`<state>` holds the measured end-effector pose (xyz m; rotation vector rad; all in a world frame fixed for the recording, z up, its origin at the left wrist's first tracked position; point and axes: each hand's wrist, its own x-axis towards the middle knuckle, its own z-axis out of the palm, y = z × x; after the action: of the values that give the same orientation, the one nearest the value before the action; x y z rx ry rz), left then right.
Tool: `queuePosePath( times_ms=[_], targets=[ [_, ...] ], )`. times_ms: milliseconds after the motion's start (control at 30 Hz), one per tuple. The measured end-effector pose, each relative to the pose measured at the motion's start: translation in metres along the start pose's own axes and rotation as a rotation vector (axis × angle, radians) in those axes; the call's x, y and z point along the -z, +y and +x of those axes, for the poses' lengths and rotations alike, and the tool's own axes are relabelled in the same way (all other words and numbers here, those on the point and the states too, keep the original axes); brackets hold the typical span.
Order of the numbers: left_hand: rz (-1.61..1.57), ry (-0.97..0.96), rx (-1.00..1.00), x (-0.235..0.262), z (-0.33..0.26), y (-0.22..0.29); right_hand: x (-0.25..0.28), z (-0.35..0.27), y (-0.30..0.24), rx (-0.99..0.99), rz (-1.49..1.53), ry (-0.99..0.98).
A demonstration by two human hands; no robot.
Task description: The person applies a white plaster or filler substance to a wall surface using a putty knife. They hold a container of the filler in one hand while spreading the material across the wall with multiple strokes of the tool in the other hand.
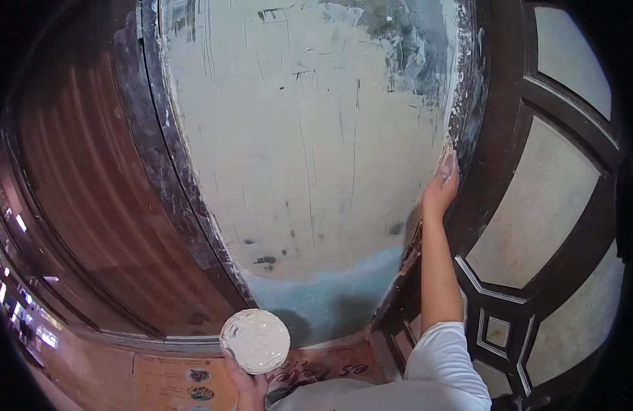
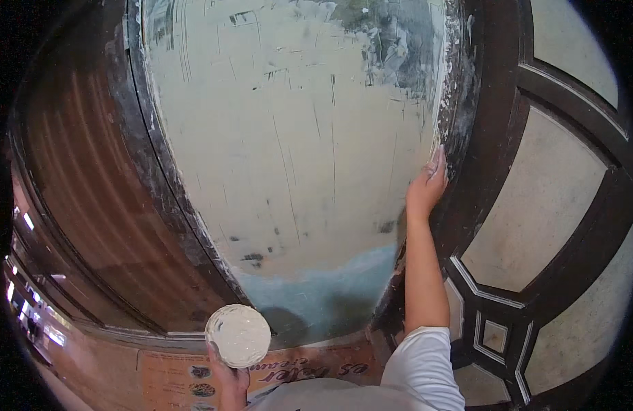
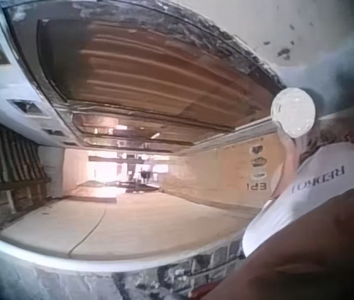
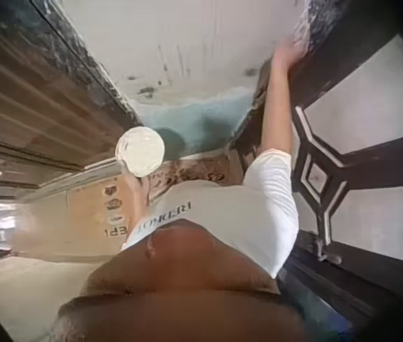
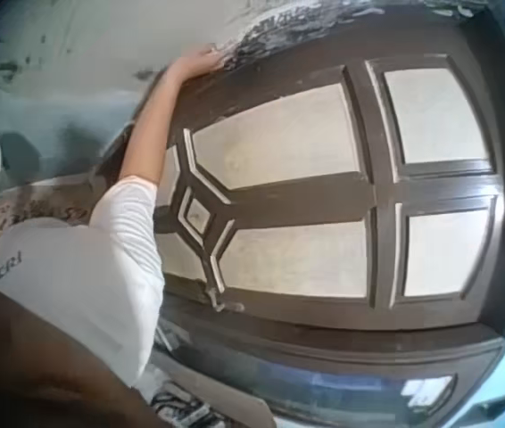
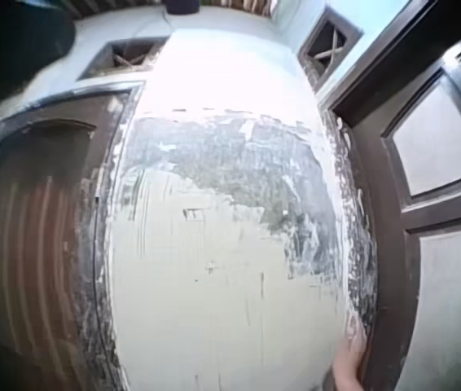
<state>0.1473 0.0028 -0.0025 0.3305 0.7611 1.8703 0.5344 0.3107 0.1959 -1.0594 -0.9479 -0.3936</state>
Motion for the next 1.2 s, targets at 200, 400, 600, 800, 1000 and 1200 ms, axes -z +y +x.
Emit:
queuePosePath(
  times_ms=[200,400,600,800,1000,1200],
  targets=[
    [0.013,0.026,0.003,0.029,0.017,0.016,-0.015,0.02,0.016,0.044,-0.071,-0.014],
    [0.032,-0.046,0.001,0.032,0.029,0.027,-0.037,-0.031,-0.07,-0.065,-0.11,-0.246],
    [0.033,-0.005,0.026,0.039,0.033,0.032,-0.076,-0.196,-0.291,0.281,-0.011,-0.79],
    [-0.019,0.001,0.029,0.052,0.027,0.038,-0.064,-0.246,-0.306,0.285,0.499,-0.974],
    [-0.009,-0.002,0.027,0.055,0.028,0.043,-0.028,-0.223,-0.189,-0.572,0.796,-0.904],
    [-0.013,-0.076,0.097,0.015,0.04,0.044,0.021,-0.205,-0.146,-0.937,1.158,-0.783]
  ],
)
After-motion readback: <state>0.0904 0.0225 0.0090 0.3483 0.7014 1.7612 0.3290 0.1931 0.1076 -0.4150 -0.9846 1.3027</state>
